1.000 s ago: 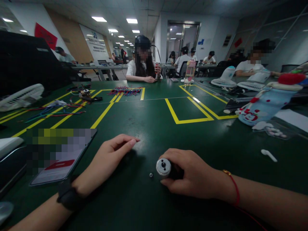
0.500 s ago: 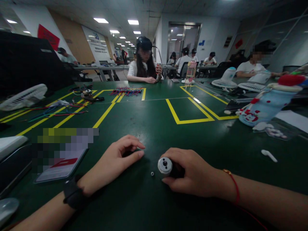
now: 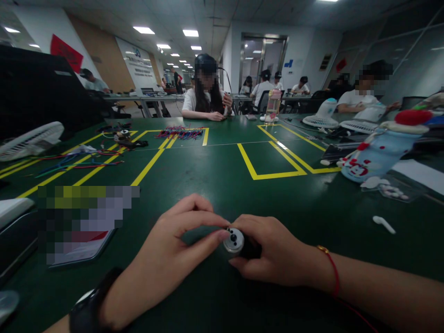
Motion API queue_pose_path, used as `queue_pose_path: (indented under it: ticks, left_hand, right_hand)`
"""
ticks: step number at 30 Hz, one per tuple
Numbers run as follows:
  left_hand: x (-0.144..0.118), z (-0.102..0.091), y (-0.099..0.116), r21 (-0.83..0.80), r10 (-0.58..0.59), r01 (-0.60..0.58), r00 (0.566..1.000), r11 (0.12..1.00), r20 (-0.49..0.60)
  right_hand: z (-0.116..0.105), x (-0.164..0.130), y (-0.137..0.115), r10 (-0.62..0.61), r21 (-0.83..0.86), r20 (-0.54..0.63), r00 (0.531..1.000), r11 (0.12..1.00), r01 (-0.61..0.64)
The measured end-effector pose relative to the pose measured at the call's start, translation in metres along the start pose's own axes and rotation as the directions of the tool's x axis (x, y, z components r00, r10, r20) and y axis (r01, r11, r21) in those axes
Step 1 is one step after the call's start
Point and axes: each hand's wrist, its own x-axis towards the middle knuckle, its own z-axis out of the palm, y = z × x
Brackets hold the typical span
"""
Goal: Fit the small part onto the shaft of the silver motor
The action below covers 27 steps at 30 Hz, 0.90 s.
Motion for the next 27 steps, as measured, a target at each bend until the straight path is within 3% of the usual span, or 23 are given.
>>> queue_pose_path:
  ticks: [4, 12, 15, 18, 20, 22, 24, 27]
  left_hand:
    - [0.002, 0.004, 0.009, 0.004, 0.005, -0.005, 0.997, 1.0, 0.076]
    - [0.002, 0.005, 0.012, -0.029, -0.045, 0.049, 0.992, 0.998, 0.116]
    - [0.002, 0.004, 0.01, -0.088, -0.113, 0.127, 0.982, 0.988, 0.151]
    - [0.001, 0.003, -0.004, -0.157, -0.23, 0.239, 0.97, 0.958, 0.076]
    - [0.0, 0.001, -0.02, -0.244, -0.356, 0.344, 0.934, 0.907, -0.006]
    - [0.001, 0.0, -0.038, -0.421, -0.497, 0.428, 0.865, 0.8, -0.064]
    - [0.002, -0.001, -0.053, -0.665, -0.587, 0.399, 0.806, 0.632, -0.074]
    - [0.004, -0.002, -0.061, -0.759, -0.604, 0.35, 0.794, 0.549, -0.071]
  right_hand:
    - [0.001, 0.0, 0.001, -0.005, -0.023, 0.003, 1.0, 1.0, 0.005]
    - [0.002, 0.001, 0.001, -0.013, -0.024, -0.006, 1.0, 1.0, 0.013]
    - [0.002, 0.001, 0.0, -0.009, -0.029, -0.009, 1.0, 1.0, 0.009]
    - [0.0, 0.0, -0.001, -0.005, -0.014, -0.01, 1.0, 1.0, 0.004]
    - [-0.001, 0.0, -0.002, 0.0, -0.003, -0.004, 1.0, 1.0, 0.0]
    - [-0.002, 0.0, -0.002, 0.009, 0.005, 0.001, 1.0, 1.0, -0.009]
    - [-0.003, 0.0, -0.002, 0.018, 0.01, 0.004, 1.0, 1.0, -0.018]
    - [-0.003, 0.0, -0.001, 0.017, 0.015, 0.009, 1.0, 1.0, -0.017]
